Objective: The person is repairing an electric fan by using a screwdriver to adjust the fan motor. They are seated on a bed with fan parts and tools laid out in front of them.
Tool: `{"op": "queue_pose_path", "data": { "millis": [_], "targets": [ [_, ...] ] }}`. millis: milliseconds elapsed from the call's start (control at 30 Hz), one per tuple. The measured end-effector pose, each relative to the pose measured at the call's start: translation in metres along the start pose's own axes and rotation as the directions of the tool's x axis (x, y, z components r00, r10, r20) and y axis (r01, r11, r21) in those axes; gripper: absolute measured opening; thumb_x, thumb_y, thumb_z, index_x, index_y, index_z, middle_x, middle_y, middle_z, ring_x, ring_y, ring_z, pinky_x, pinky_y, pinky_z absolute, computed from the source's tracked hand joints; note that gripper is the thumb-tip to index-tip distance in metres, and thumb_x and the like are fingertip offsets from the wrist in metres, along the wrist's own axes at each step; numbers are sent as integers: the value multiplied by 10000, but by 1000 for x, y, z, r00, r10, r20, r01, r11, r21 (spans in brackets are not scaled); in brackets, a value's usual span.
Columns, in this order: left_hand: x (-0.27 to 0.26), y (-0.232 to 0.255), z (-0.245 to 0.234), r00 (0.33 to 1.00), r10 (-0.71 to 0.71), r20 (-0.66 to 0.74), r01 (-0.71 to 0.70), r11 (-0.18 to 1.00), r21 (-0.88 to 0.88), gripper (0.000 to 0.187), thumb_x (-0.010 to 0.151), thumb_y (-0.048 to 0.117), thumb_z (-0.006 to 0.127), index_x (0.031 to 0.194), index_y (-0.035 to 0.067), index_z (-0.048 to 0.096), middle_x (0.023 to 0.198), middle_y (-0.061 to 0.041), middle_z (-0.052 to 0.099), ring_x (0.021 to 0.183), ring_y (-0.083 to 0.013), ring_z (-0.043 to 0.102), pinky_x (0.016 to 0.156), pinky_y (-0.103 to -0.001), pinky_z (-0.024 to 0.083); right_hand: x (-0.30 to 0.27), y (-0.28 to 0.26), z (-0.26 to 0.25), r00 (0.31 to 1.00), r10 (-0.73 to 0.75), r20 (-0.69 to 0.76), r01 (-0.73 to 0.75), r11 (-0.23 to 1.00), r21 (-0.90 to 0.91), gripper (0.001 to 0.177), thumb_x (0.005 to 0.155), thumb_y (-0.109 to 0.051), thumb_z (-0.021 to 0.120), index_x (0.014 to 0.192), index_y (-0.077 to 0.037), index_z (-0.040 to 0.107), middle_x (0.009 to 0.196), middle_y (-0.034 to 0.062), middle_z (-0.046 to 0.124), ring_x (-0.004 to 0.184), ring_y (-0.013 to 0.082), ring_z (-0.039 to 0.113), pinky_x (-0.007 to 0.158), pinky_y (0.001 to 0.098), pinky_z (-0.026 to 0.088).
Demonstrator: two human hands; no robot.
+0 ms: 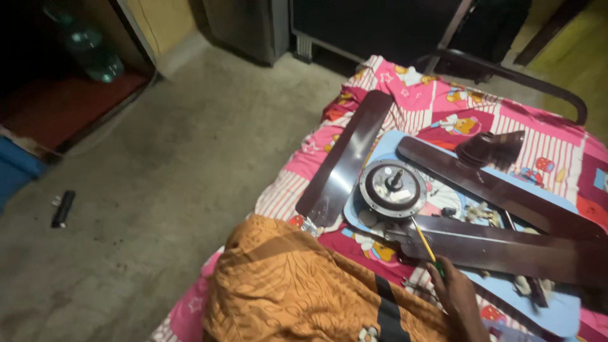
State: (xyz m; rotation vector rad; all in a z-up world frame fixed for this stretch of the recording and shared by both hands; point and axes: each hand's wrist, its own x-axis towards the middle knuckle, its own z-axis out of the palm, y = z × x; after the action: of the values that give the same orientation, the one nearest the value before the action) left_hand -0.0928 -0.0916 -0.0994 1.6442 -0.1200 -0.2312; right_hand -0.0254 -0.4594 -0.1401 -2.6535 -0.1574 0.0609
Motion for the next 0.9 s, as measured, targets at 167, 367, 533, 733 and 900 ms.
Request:
{"op": "queue_pose_path", "data": {
  "millis": [167, 367, 533, 733, 900],
  "targets": [
    [34, 1, 24, 980, 50, 195, -36, 997, -75, 422, 984, 302, 648, 1348, 94, 599, 1278, -80, 661, 1222, -219, 630, 1045, -351, 524, -3, -5, 2, 999, 24, -42, -21, 997, 70, 415, 927, -393, 662, 1264, -151, 674, 852, 173, 779, 791, 341, 769, 724, 451, 588],
    [55, -1, 86, 940, 142, 311, -97, 983, -155, 395, 1022, 318, 604, 1345, 91, 588, 1257, -68, 667, 1199, -201, 636, 1021, -336, 530, -8, -20, -10, 992, 39, -120, -21, 989, 144, 386, 921, -353, 695, 1233, -125, 706, 852, 176, 771, 819, 327, 747, 724, 432, 565],
    [143, -6, 18, 986, 119, -113, -98, 979, 179, 626, 850, 278, 725, 1404, 89, 503, 1294, -155, 612, 1144, -287, 652, 944, -440, 552, 1, -17, -16, 989, 146, -14, -108, 788, 606, 322, 965, -276, 691, 1185, -45, 736, 749, 97, 754, 642, 115, 666, 524, 286, 503],
    [206, -27, -31, 956, 135, -262, 7, 878, 478, 1097, 683, 434, 970, 1464, -30, 355, 1445, -292, 451, 1345, -387, 476, 1107, -462, 419, 3, -11, -18, 937, 217, 273, -336, 354, 873, 338, 931, -218, 700, 1214, -34, 681, 738, -3, 573, 432, 58, 378, 360, 247, 251],
    [211, -41, -21, 984, 145, -104, -112, 956, 270, 1110, 629, 422, 914, 1502, -21, 391, 1452, -252, 551, 1371, -353, 549, 1151, -423, 442, 12, -3, -41, 889, 231, 395, -457, 474, 752, 357, 901, -250, 719, 1220, -90, 695, 707, -1, 548, 450, 73, 357, 377, 254, 237]
  ]
}}
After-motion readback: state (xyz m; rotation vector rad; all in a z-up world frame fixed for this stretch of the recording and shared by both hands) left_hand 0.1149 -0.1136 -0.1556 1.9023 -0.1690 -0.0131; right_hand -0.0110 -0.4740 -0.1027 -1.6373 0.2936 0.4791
